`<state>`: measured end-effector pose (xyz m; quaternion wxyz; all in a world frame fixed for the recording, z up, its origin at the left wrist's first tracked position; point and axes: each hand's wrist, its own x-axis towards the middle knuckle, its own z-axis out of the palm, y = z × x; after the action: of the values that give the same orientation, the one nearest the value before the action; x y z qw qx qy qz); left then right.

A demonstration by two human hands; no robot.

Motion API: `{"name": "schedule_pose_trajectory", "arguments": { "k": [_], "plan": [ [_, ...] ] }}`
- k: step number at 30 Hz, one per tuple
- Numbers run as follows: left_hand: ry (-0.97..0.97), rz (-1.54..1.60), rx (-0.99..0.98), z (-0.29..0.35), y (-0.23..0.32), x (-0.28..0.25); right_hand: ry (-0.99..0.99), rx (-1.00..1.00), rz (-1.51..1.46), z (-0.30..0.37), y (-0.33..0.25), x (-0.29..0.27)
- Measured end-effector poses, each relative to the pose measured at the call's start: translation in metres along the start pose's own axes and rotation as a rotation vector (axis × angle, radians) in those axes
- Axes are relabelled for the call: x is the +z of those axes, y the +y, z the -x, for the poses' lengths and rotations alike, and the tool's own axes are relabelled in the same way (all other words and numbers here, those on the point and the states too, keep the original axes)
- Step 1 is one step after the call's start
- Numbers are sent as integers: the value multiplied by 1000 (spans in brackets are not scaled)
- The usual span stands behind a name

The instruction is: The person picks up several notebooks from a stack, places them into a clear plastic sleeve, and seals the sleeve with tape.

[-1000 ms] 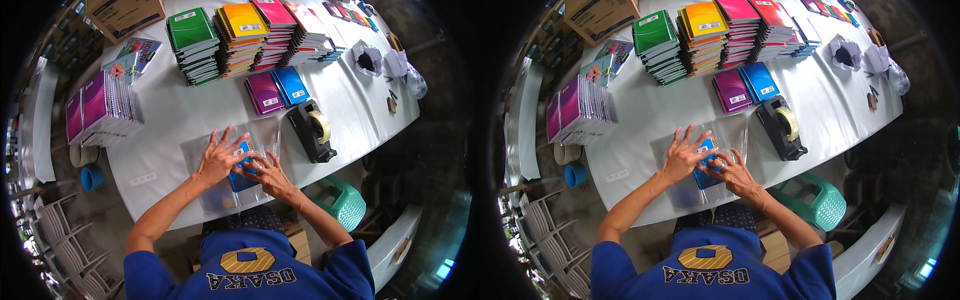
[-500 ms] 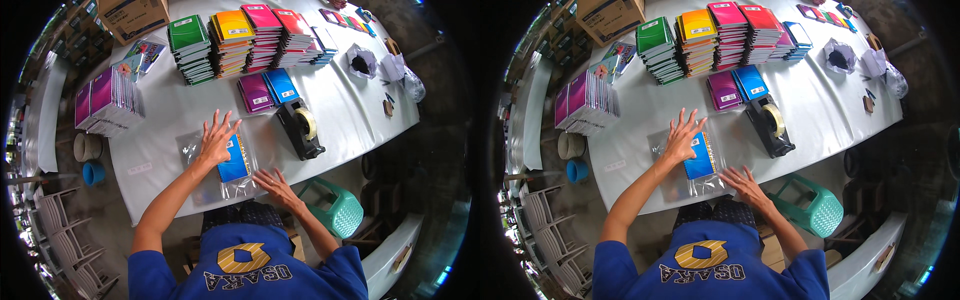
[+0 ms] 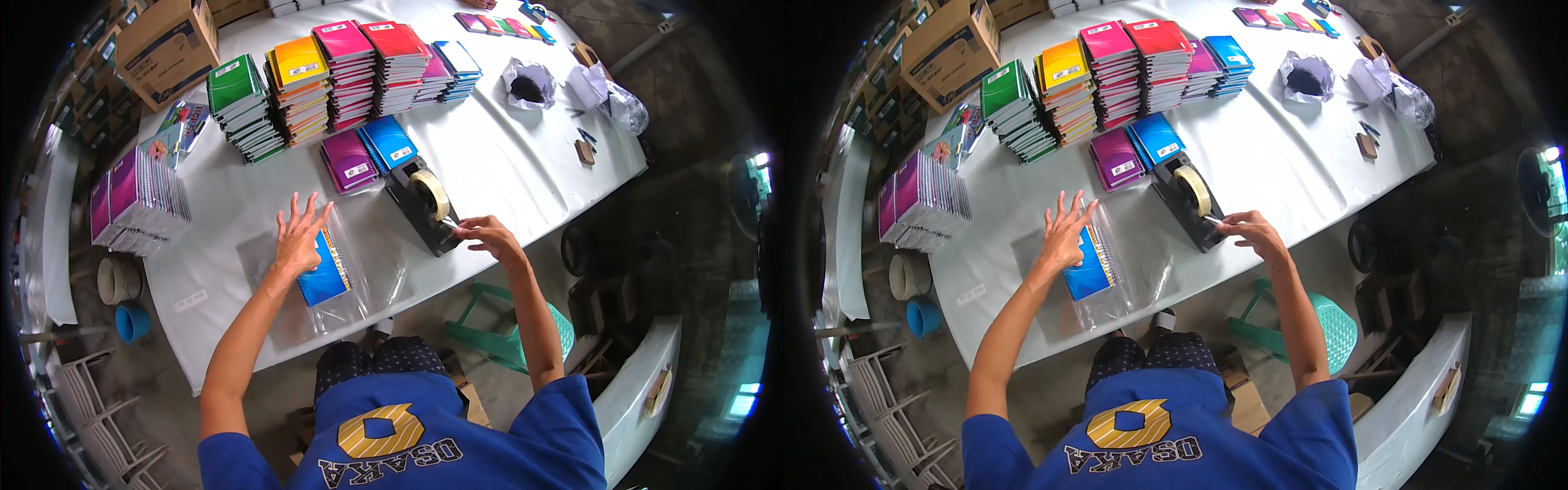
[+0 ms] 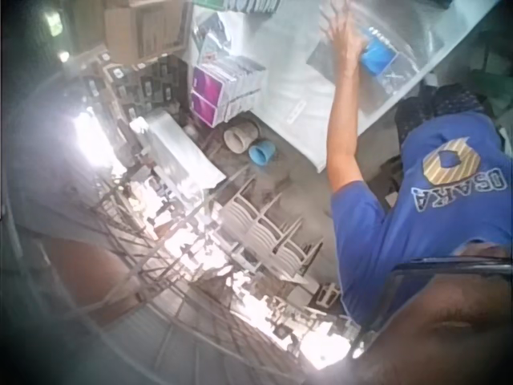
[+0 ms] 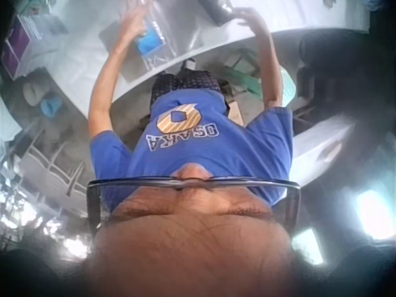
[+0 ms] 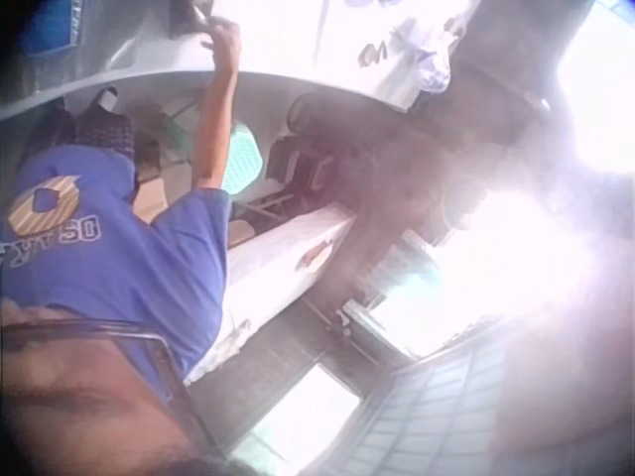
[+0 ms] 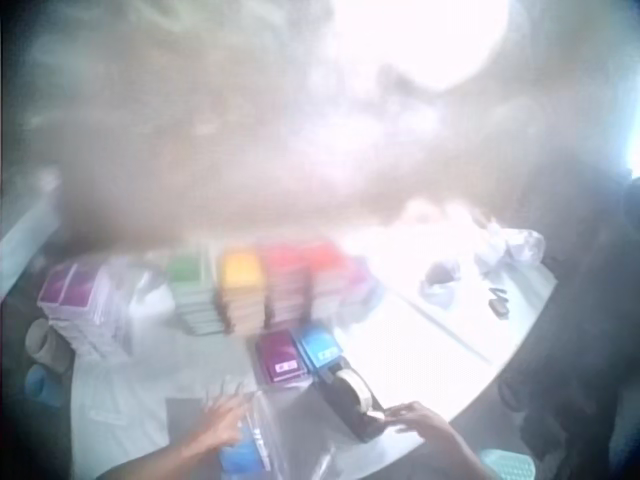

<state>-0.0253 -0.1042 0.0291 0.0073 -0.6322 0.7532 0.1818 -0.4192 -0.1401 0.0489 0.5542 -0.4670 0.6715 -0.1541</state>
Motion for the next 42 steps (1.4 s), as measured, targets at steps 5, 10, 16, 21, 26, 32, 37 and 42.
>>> {"name": "schedule_pose_trajectory", "arguments": {
  "k": [5, 10, 16, 21, 26, 32, 37, 42],
  "plan": [
    [52, -37, 12, 2, -14, 9, -307, -374, -806, 1, 41, 6],
    [-63, 15, 33, -2, -5, -11, 27, -290, -503, 4, 88, 16],
    [-68, 23, 51, -3, -30, -8, 607, -328, 835, 22, 21, 30],
    [-39, 78, 111, -8, -29, -3, -432, -488, 462, 15, -85, 156],
    [-37, 139, 138, -13, -33, 2, -495, -513, 551, -17, -90, 246],
    [7, 169, 141, -13, -47, 19, -256, -416, 889, -10, -94, 269],
    [-100, 182, 168, -17, -47, 12, -122, -529, 1115, -6, -98, 278],
    [-37, 179, 163, -14, -57, 11, -246, -504, 1267, -18, -106, 267]
  ]
}}
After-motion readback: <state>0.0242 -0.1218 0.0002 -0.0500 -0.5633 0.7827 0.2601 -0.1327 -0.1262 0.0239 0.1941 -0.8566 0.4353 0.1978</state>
